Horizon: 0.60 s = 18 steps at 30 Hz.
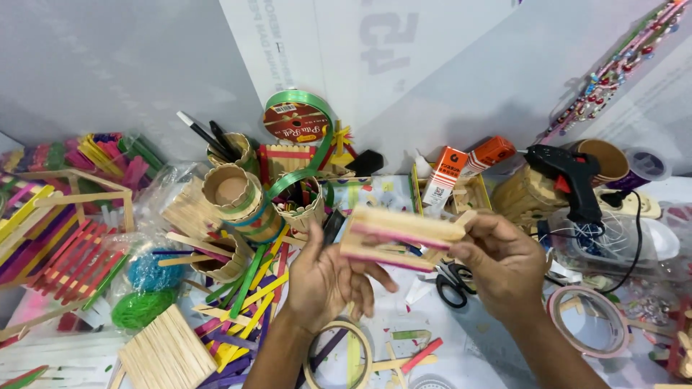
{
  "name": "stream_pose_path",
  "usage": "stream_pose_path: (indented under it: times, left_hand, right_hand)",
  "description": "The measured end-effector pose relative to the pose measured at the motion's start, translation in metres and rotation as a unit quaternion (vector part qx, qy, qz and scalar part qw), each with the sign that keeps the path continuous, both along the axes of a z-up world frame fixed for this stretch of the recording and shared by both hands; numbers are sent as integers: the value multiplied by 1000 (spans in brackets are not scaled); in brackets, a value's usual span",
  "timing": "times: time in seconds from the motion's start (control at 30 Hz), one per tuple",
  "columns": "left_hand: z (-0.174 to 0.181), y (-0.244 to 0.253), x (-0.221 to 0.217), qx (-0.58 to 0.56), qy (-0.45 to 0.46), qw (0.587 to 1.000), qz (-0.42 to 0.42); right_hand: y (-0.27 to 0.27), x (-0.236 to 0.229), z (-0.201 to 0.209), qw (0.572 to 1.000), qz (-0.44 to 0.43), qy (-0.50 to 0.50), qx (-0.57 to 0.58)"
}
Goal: Assembling a decorative frame using popsicle sticks, glue, and scissors for trimming.
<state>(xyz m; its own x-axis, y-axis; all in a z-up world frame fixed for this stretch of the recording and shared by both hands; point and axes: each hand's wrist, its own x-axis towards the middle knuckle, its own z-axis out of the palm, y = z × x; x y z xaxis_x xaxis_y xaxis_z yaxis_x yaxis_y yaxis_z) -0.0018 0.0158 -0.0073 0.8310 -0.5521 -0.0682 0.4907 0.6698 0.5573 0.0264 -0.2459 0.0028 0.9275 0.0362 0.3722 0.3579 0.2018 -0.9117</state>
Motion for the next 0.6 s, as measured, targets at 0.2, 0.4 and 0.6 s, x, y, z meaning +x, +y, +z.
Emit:
stream_pose_path:
  times: [0.2, 0.4, 0.6]
  left_hand:
    - [8, -27, -14, 454, -207, 817, 289]
    - [28, -52, -17, 326, -172, 868, 332]
    - [22, -50, -10, 333, -92, 870, 351]
  right_hand:
    - [23, 3, -17, 969, -56, 169, 172]
    - [54, -8, -22, 956, 8, 195, 218]
    - [60, -11, -24, 963, 44, 203, 174]
